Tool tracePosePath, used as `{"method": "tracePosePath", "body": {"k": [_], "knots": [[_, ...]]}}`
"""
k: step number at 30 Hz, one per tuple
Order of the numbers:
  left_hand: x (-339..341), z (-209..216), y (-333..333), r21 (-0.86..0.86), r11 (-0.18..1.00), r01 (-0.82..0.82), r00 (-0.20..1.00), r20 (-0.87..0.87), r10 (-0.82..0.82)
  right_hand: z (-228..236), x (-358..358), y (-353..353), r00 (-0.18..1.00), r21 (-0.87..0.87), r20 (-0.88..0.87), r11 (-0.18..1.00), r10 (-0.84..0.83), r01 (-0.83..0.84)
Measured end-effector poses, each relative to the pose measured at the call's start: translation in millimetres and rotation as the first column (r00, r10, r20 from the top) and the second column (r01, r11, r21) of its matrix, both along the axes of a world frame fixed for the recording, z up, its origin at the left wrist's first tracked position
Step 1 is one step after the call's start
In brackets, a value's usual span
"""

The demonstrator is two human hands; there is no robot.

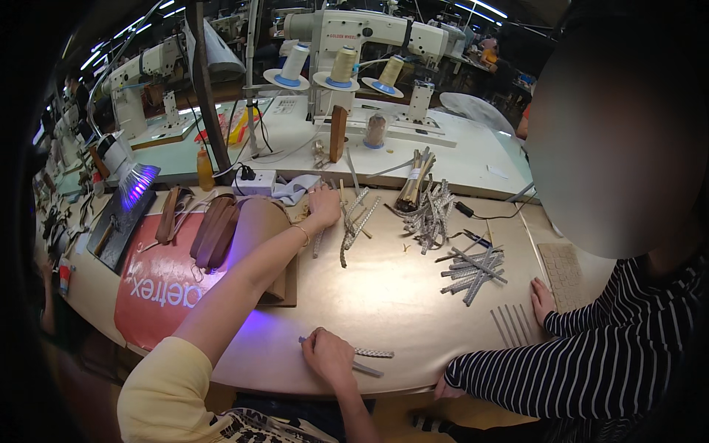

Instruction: The person repeatedly picks up silver braided trim pieces, aligns them end-to-end on a worktable, and joins them by hand. The joined pieces are placed back on the table. The process is repeated with multiple trim segments throughout the clip.

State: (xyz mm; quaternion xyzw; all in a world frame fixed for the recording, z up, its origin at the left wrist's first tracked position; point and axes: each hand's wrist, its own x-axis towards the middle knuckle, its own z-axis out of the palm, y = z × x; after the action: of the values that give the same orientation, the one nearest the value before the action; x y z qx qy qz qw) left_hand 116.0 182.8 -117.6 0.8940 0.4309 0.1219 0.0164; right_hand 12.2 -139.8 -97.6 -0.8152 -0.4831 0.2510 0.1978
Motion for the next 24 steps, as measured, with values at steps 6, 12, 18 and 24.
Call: {"method": "tracePosePath", "body": {"k": [6, 12, 18, 24], "knots": [[-30.2, 55.4, 1.4, -0.353, 0.903, 0.245, 0.850, 0.526, -0.025, 1.0, -0.3, -2.5, 1.000, 0.030, -0.023, 1.000, 0.008, -0.007], [-173.5, 144.6, -30.2, -0.460, 0.631, 0.624, 0.361, 0.887, 0.289, -1.2, 0.6, -0.9, 1.000, -0.008, -0.011, 1.000, -0.016, 0.016], [-303.5, 146.2, -49.2, -0.525, 0.709, 0.470, 0.253, 0.850, 0.462, -2.9, -2.3, -0.5, 0.997, 0.043, 0.072, 0.999, 0.021, -0.024], [-349.8, 112.7, -44.9, -0.593, 0.711, 0.377, 0.268, 0.805, 0.529, 0.7, -5.5, -4.7, 0.997, 0.040, 0.073, 0.999, 0.003, -0.005]]}}
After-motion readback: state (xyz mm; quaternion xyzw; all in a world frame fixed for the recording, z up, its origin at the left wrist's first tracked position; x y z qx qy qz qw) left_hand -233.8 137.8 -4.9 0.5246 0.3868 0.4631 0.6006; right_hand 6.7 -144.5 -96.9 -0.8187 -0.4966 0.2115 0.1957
